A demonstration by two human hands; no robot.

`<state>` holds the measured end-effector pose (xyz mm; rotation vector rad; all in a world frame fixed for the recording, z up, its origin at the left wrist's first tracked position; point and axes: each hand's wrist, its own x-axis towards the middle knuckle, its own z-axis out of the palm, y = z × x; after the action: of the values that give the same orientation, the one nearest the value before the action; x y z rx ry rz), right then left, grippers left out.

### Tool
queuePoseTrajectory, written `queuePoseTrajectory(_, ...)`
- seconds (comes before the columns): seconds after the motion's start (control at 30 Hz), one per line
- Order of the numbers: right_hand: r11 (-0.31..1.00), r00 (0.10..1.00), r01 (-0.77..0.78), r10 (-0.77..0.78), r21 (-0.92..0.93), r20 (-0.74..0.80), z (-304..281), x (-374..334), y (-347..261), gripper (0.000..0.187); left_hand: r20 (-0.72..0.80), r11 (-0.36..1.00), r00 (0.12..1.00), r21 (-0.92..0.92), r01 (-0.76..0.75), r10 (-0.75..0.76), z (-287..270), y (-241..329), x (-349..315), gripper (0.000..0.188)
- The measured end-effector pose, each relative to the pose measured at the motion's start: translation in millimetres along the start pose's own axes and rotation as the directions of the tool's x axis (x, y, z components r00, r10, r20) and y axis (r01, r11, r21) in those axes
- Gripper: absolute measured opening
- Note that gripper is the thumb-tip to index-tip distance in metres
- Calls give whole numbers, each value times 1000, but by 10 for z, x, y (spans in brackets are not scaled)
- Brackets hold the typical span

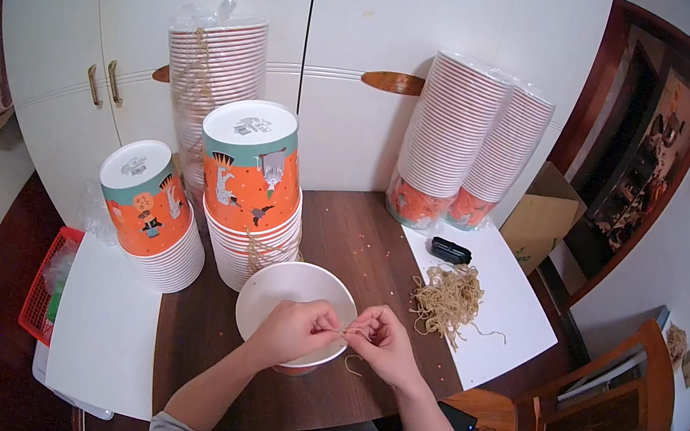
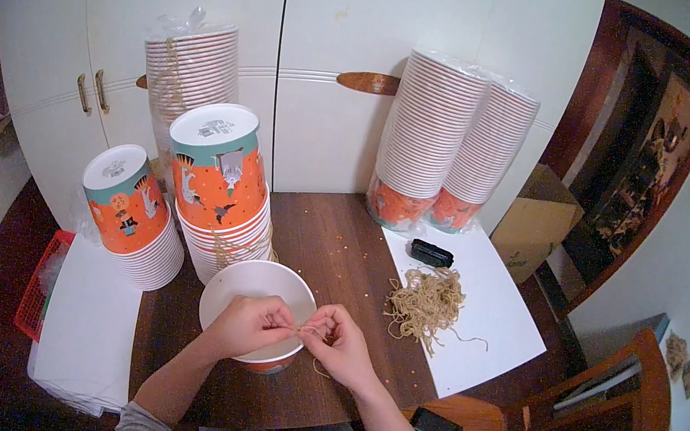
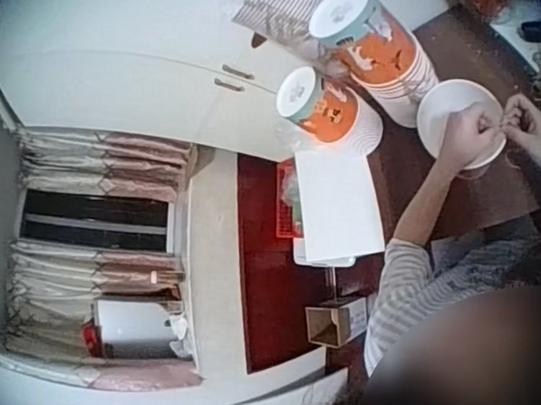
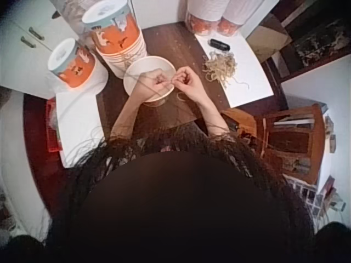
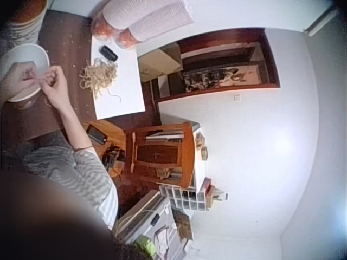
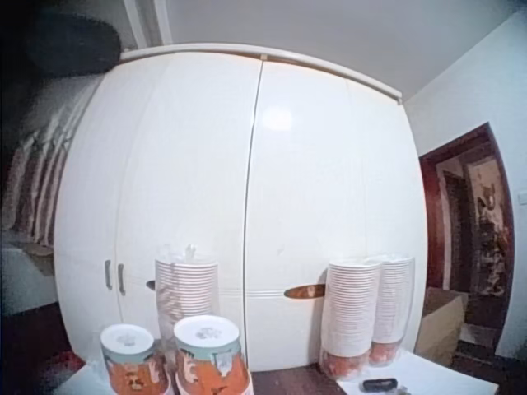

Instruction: Attaching string handles to paper buckets by threading the ends through pre-punched holes and knotting them.

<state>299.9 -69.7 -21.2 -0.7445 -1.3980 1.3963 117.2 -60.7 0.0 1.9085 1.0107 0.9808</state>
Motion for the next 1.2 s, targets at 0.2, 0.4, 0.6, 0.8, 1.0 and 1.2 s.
queuePoseTrajectory(0.2,999,1000,-5,5,-47,-10,10,-10,-27,22,19,1000,1000,28,-7,7,-10,47,3,12)
queuePoseTrajectory(0.4,996,999,15,-17,-90,-27,23,-15,-15,22,39,997,999,67,-41,38,-4,14,1,13)
queuePoseTrajectory(0.6,989,998,31,-37,-143,-43,-12,-22,17,21,51,996,998,75,-47,44,-34,48,17,11)
queuePoseTrajectory(0.8,987,998,11,-21,-158,-61,14,-38,-17,17,125,999,992,-39,1,4,-19,-49,21,13)
queuePoseTrajectory(1.0,967,1000,-7,1,-255,-24,-18,-73,-24,16,211,953,976,-284,106,-46,-23,-96,26,10)
queuePoseTrajectory(1.2,764,930,325,-365,-557,41,36,-79,-79,17,257,912,965,-381,150,-52,-8,-114,26,10)
